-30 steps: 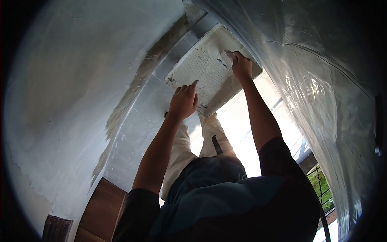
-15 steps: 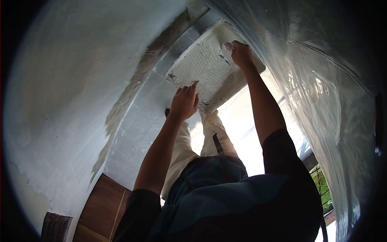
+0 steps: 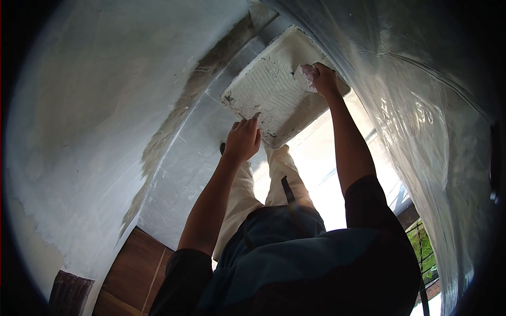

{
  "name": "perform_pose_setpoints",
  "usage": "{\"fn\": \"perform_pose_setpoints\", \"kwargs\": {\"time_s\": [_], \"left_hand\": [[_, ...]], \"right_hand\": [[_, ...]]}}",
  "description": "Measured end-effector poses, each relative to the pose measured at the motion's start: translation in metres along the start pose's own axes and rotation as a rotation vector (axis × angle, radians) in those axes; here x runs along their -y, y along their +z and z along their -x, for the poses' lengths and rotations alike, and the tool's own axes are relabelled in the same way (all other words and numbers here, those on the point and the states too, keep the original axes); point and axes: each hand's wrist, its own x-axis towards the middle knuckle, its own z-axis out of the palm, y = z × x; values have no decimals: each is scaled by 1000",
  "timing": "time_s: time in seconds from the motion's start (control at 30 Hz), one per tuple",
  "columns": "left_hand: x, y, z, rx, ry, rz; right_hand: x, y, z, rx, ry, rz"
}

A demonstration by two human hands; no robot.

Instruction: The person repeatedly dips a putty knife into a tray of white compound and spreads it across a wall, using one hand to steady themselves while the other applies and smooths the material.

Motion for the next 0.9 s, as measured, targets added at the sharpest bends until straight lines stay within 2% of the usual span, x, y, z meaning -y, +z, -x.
{"fn": "perform_pose_setpoints", "kwargs": {"time_s": [0.1, 0.23, 0.3, 0.33, 0.4, 0.47, 0.6, 0.67, 0.73, 0.83, 0.9], "left_hand": [[2, -1, 6, -3, -6, -12], [3, -10, 17, -4, -26, -49], [3, -18, 23, 19, -56, -48], [4, -22, 26, 6, -57, -58], [5, -29, 34, 3, -79, -101], [5, -38, 40, -44, -90, -113], [4, -66, 51, -116, -108, -138], [4, -87, 56, -157, -98, -174], [3, -111, 63, -188, -110, -168], [6, -144, 75, -291, -105, -243], [11, -165, 84, -347, -101, -280]], "right_hand": [[-5, 1, 1, 107, -39, -59], [-5, 2, 16, 116, -50, -101], [0, 0, 26, 284, 66, -82], [3, -2, 30, 278, 52, -86], [14, -9, 41, 440, 214, -267], [35, -14, 62, 402, 307, -828], [56, -4, 85, 454, 371, -1250], [67, 5, 89, 501, 390, -1343], [98, -2, 95, 573, 317, -1429], [140, -8, 98, 619, 248, -1311], [170, -9, 98, 599, 208, -1363]]}}
